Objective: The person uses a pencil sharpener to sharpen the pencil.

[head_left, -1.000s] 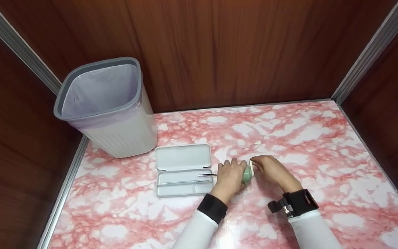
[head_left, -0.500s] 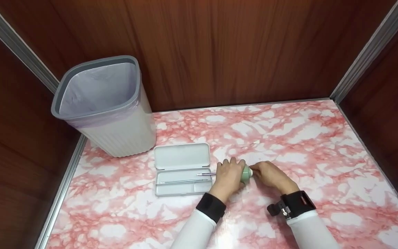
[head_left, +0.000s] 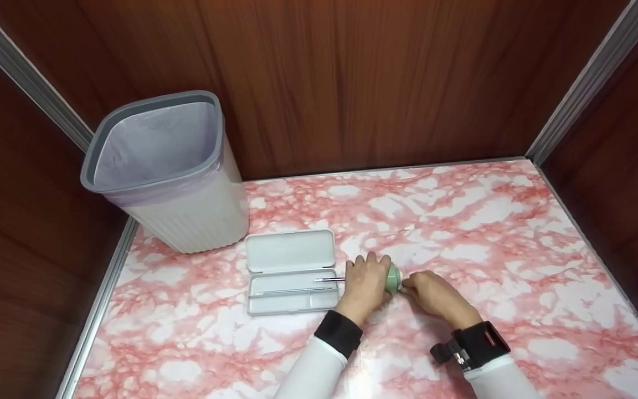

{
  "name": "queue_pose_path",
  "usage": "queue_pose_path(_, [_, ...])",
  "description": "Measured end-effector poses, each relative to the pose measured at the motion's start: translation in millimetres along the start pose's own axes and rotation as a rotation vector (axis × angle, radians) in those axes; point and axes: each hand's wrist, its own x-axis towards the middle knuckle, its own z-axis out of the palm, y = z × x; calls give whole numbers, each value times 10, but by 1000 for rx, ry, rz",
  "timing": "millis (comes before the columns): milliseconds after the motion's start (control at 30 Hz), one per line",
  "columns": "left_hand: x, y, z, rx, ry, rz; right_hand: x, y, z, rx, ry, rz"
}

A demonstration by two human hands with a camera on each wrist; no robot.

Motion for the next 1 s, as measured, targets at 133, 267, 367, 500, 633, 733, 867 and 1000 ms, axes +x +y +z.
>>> queue_pose_path(133, [2, 10, -1, -2, -14, -11, -78, -76, 15, -23, 41, -13])
queue_pose_path(267, [4, 15, 0, -14, -14, -13, -148, -133, -4, -24, 51, -5])
queue_pose_path(367, [4, 7, 0, -18, -9, -15, -182, -170, -40, -6, 32, 8])
queue_pose_path(500, [2, -6, -5, -14, -1, -17, -209, -220, -97, -2, 45, -4])
queue_pose_path(633, [4, -2, -11, -6, -6, -13, -225, -267, -182, -16, 84, -19])
queue_pose_path(733, [7, 9, -12, -2, -19, -5, -218, -286, -260, -10, 108, -14])
queue_pose_path(867, [11, 15, -17, -11, -27, 2, -174, -281, -345, -2, 138, -3])
queue_pose_path(1000, [16, 9, -23, -20, -22, 3, -93, -247, -384, 5, 184, 4])
